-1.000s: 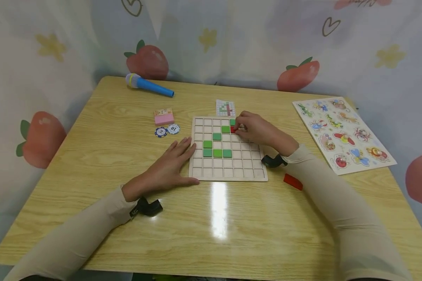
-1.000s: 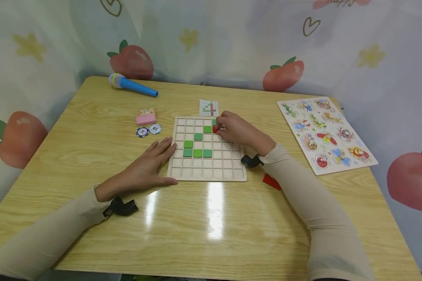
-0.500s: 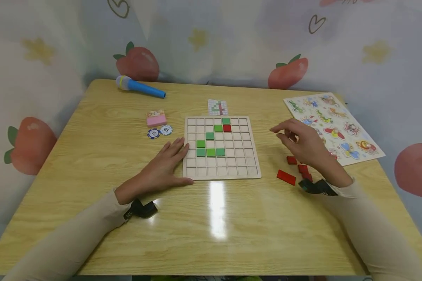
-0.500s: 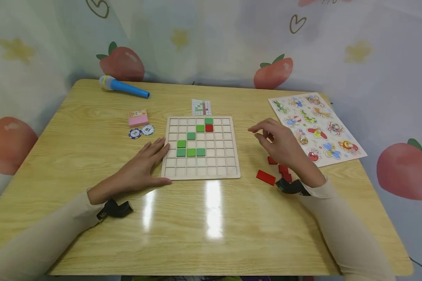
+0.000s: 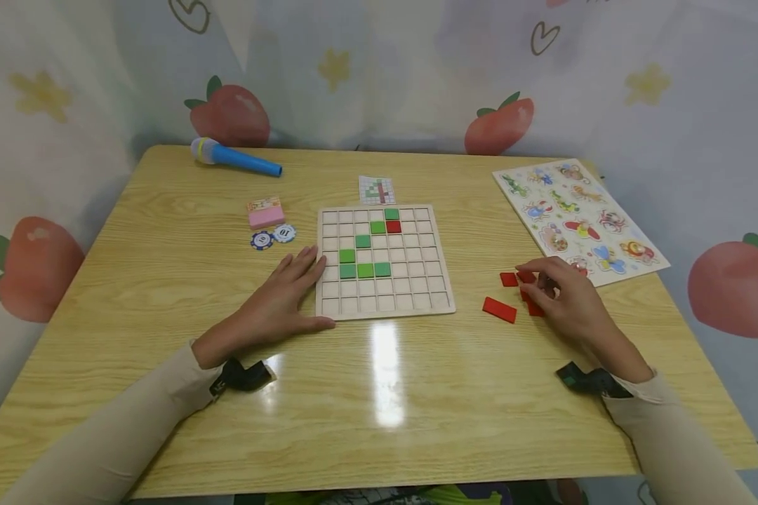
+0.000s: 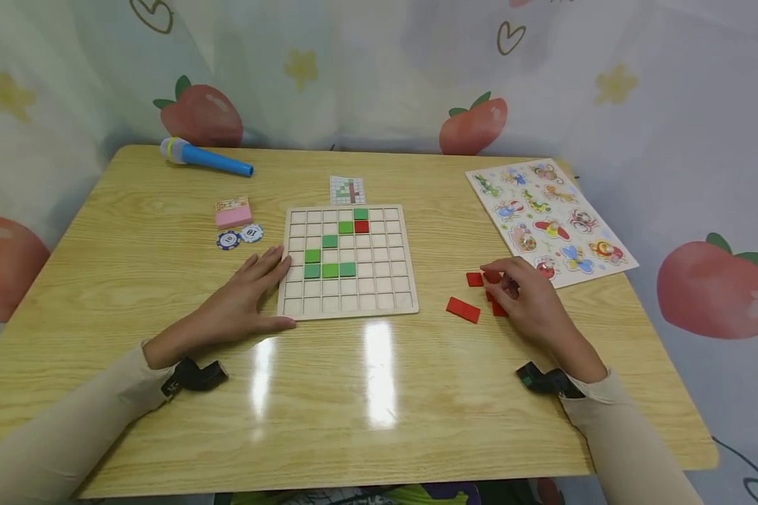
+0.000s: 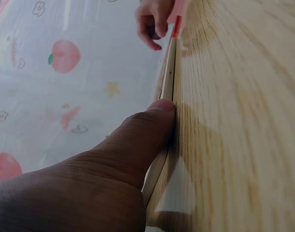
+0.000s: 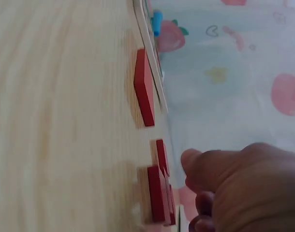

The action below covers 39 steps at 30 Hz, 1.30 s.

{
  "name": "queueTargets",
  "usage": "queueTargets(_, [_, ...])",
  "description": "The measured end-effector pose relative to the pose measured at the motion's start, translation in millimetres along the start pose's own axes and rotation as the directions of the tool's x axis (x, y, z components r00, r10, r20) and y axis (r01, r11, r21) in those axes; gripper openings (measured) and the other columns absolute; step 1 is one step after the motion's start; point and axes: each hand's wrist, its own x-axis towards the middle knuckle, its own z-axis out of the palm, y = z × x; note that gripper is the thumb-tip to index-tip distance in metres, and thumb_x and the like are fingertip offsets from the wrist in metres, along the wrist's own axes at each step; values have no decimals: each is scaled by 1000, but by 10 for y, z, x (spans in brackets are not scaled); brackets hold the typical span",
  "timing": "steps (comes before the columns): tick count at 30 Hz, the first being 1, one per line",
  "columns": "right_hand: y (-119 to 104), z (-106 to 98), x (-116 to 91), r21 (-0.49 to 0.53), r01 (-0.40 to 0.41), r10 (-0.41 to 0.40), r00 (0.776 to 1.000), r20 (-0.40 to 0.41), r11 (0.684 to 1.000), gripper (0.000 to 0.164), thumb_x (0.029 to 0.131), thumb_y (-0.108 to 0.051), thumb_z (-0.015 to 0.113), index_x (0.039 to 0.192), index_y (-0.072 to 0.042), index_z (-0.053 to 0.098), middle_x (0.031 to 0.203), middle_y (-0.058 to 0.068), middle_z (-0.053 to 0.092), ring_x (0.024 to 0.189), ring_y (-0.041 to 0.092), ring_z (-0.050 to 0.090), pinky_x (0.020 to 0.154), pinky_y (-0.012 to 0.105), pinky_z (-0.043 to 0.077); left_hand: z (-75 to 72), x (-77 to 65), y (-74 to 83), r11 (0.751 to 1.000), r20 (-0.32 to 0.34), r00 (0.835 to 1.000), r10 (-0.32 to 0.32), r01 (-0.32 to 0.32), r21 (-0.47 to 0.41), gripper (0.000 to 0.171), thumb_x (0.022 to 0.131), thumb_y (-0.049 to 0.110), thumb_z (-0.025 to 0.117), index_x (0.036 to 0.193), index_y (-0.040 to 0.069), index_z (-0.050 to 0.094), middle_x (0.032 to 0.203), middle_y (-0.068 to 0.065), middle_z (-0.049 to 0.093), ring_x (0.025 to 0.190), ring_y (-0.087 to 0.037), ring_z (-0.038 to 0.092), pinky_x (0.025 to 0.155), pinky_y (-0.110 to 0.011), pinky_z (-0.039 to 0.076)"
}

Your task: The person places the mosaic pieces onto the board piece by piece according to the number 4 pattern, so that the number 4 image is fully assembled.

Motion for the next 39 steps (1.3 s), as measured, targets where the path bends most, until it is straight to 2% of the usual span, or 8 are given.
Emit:
queueTargets(5, [9, 75, 1, 4, -10, 10, 1000, 19, 1000, 33, 95, -2, 78, 127, -10, 75, 122, 6, 71, 90, -4, 53, 74, 6, 41, 3, 4, -7, 1000, 1, 1000, 3, -3, -4, 118, 87, 61, 82, 171, 6, 19, 182, -14, 7, 170, -34, 4, 139, -55, 5])
queueTargets(9, [10, 79, -1, -10, -16, 16, 1000, 12, 1000, 34, 95, 0, 77, 128, -10, 74, 125, 6, 71, 100, 6, 61, 81, 0, 40, 6, 3, 0, 1000, -6, 1000, 3, -3, -9, 119, 86, 61, 83, 171, 7, 19, 182, -14, 7, 170, -33, 4, 139, -55, 5])
queueTargets(14, [-3, 113, 16, -12, 7, -7, 1000, 11, 1000, 34, 94, 2, 77, 126, -9, 75, 124, 7, 71, 103, 18, 64, 85, -2, 40, 4, -21, -18, 1000, -5, 1000, -1, 1, -10, 119, 86, 61, 83, 171, 7, 19, 182, -14, 8, 170, -34, 4, 139, -55, 5])
queueTargets(21, [-129, 100, -89, 14, 48, -49, 996, 75, 999, 27, 97, -6, 78, 120, -20, 76, 119, -3, 72, 102, 4, 59, 86, 4, 42, -6, -9, -34, 1000, 4, 1000, -14, 14, 1, 119, 86, 60, 84, 171, 8, 18, 182, -11, 6, 171, -30, 3, 140, -52, 4])
queueTargets(25, [-239, 66, -270, 10, 57, -58, 994, 95, 998, 35, 90, -5, 84, 121, -19, 76, 116, -3, 69, 96, 1, 54, 82, 9, 42, -14, 11, -19, 1000, 8, 1000, 1, -1, -2, 120, 86, 64, 81, 172, 9, 17, 182, -11, 4, 171, -30, 3, 140, -51, 3])
queueTargets(29, [-326, 67, -333, 12, 65, -66, 992, 109, 998, 39, 87, -3, 86, 122, -15, 73, 115, -2, 65, 91, 3, 49, 76, 12, 42, -38, -6, -20, 1000, -3, 1000, -7, 7, 1, 121, 85, 63, 83, 172, 8, 18, 182, -12, 5, 171, -31, 3, 140, -52, 3])
queueTargets(36, [-353, 26, -214, -19, 101, -99, 990, 102, 995, 37, 85, 2, 86, 115, -13, 73, 102, -2, 63, 84, 4, 47, 69, 12, 40, -5, -11, -26, 1000, -1, 1000, -3, 3, -17, 121, 85, 62, 83, 172, 10, 17, 182, -10, 4, 171, -30, 3, 140, -51, 3])
queueTargets(39, [-402, -35, -31, -12, 171, -169, 979, 114, 985, 36, 83, 2, 87, 113, -13, 74, 102, 1, 65, 84, 9, 50, 66, 15, 39, 2, 2, -8, 1000, -5, 1000, 5, -5, -14, 120, 85, 63, 83, 171, 9, 19, 182, -10, 5, 171, -30, 4, 140, -51, 3])
